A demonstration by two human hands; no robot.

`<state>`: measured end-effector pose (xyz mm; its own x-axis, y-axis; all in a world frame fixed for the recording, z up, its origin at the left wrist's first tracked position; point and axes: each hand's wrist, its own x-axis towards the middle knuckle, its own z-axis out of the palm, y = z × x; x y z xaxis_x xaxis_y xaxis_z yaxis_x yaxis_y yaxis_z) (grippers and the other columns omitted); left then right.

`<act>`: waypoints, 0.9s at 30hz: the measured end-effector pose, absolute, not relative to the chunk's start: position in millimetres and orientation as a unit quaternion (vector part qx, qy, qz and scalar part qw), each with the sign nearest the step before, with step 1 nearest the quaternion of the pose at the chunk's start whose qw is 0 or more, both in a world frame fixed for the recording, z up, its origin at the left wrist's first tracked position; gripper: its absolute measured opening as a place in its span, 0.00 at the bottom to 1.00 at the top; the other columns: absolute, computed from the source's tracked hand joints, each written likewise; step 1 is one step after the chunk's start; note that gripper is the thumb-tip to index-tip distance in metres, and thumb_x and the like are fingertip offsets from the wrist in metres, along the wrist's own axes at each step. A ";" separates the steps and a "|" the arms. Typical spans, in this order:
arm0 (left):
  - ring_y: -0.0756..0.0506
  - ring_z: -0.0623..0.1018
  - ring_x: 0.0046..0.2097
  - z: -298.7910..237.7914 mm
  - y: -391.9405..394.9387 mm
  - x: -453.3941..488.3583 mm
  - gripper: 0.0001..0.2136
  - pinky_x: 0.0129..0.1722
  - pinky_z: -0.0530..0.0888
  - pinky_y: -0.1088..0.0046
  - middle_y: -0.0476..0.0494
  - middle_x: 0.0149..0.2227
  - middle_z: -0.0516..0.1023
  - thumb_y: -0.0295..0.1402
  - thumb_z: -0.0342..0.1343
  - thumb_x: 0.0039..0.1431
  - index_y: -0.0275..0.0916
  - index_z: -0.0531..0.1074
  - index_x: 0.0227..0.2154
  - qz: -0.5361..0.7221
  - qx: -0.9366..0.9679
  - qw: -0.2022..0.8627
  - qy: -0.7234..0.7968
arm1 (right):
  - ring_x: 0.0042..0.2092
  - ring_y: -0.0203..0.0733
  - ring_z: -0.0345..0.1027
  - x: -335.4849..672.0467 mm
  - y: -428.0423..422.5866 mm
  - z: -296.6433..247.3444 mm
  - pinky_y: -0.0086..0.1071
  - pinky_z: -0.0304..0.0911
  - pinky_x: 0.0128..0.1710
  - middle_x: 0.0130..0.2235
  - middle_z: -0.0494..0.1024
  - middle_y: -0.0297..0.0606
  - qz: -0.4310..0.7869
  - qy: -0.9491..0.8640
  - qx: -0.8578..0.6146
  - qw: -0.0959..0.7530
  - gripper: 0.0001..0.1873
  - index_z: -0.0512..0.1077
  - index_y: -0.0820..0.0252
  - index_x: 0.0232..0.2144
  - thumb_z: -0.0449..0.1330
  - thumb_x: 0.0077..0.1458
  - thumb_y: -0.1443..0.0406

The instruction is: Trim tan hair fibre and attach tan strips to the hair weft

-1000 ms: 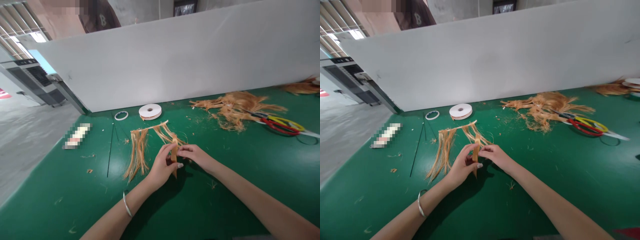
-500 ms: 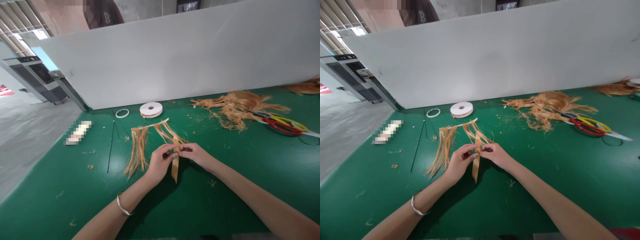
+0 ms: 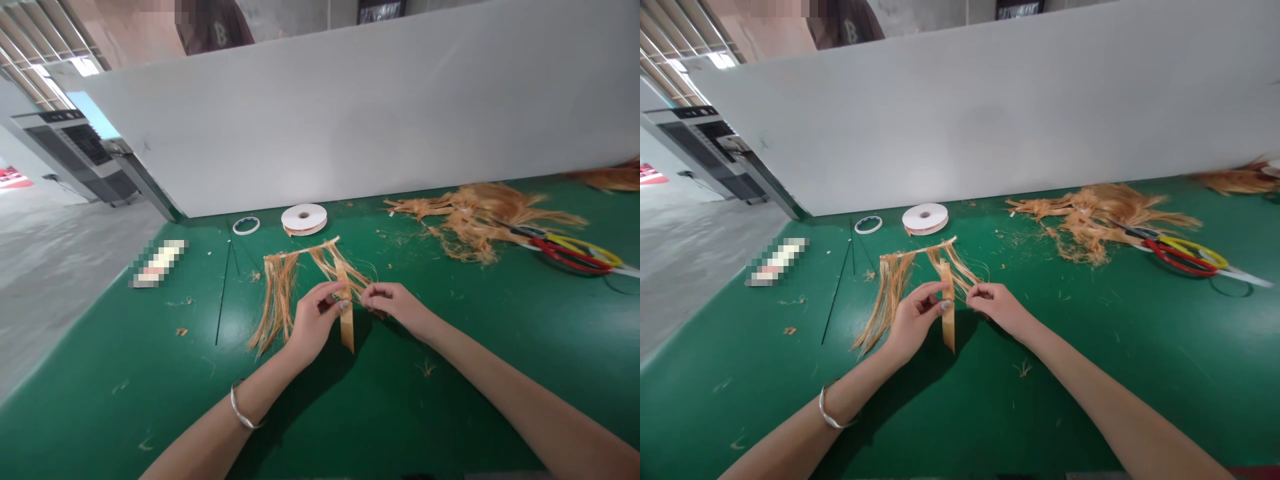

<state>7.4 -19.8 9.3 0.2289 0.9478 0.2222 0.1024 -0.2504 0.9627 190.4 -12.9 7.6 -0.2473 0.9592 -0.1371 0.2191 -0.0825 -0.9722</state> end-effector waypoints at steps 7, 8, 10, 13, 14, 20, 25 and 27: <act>0.54 0.67 0.29 10.4 -23.5 11.8 0.14 0.29 0.68 0.76 0.43 0.44 0.73 0.28 0.61 0.49 0.41 0.76 0.41 0.438 0.660 0.471 0.389 | 0.31 0.36 0.59 184.2 -17.6 9.0 0.31 0.55 0.33 0.26 0.65 0.33 0.511 -0.616 -0.472 0.369 0.11 0.66 0.60 0.21 0.58 0.43 0.57; 0.54 0.67 0.29 10.3 -24.0 12.4 0.14 0.29 0.69 0.76 0.43 0.44 0.73 0.27 0.61 0.49 0.41 0.76 0.41 0.436 0.661 0.470 0.390 | 0.31 0.36 0.59 184.2 -17.5 8.1 0.31 0.55 0.33 0.26 0.65 0.33 0.508 -0.618 -0.471 0.372 0.11 0.66 0.60 0.20 0.58 0.43 0.58; 0.55 0.67 0.28 9.8 -24.9 13.3 0.14 0.29 0.69 0.76 0.43 0.44 0.73 0.26 0.60 0.49 0.41 0.76 0.41 0.439 0.657 0.470 0.394 | 0.30 0.35 0.58 184.8 -16.8 6.0 0.31 0.54 0.33 0.26 0.65 0.33 0.502 -0.619 -0.472 0.377 0.10 0.65 0.60 0.20 0.58 0.43 0.59; 0.55 0.67 0.28 8.6 -26.2 14.4 0.14 0.29 0.70 0.75 0.44 0.44 0.73 0.26 0.60 0.49 0.42 0.76 0.41 0.447 0.642 0.482 0.395 | 0.29 0.35 0.57 186.5 -15.4 3.3 0.31 0.53 0.31 0.25 0.64 0.32 0.496 -0.617 -0.475 0.383 0.09 0.65 0.60 0.20 0.58 0.42 0.60; 0.55 0.67 0.27 8.3 -26.5 14.5 0.14 0.29 0.70 0.75 0.44 0.44 0.72 0.26 0.60 0.49 0.42 0.76 0.41 0.449 0.637 0.487 0.394 | 0.28 0.34 0.56 187.3 -15.1 2.6 0.30 0.53 0.31 0.25 0.64 0.32 0.495 -0.616 -0.477 0.384 0.08 0.65 0.60 0.20 0.58 0.42 0.61; 0.56 0.66 0.27 9.9 -24.1 11.4 0.15 0.27 0.69 0.78 0.47 0.43 0.71 0.27 0.61 0.48 0.43 0.76 0.41 0.460 0.616 0.489 0.411 | 0.23 0.31 0.53 193.3 -13.4 4.7 0.29 0.49 0.25 0.22 0.62 0.30 0.503 -0.595 -0.497 0.383 0.08 0.64 0.60 0.22 0.55 0.45 0.60; 0.55 0.67 0.28 10.5 -23.1 11.5 0.15 0.28 0.72 0.76 0.45 0.43 0.72 0.26 0.60 0.48 0.42 0.75 0.41 0.429 0.639 0.501 0.397 | 0.24 0.31 0.54 190.9 -15.2 11.7 0.29 0.50 0.25 0.24 0.64 0.31 0.508 -0.599 -0.491 0.375 0.11 0.67 0.60 0.25 0.57 0.44 0.57; 0.55 0.67 0.28 9.7 -23.8 12.1 0.15 0.28 0.72 0.76 0.44 0.44 0.73 0.27 0.60 0.48 0.42 0.75 0.41 0.415 0.651 0.502 0.391 | 0.25 0.31 0.53 189.0 -16.3 12.8 0.28 0.50 0.26 0.23 0.64 0.31 0.497 -0.609 -0.488 0.379 0.11 0.66 0.60 0.22 0.58 0.43 0.57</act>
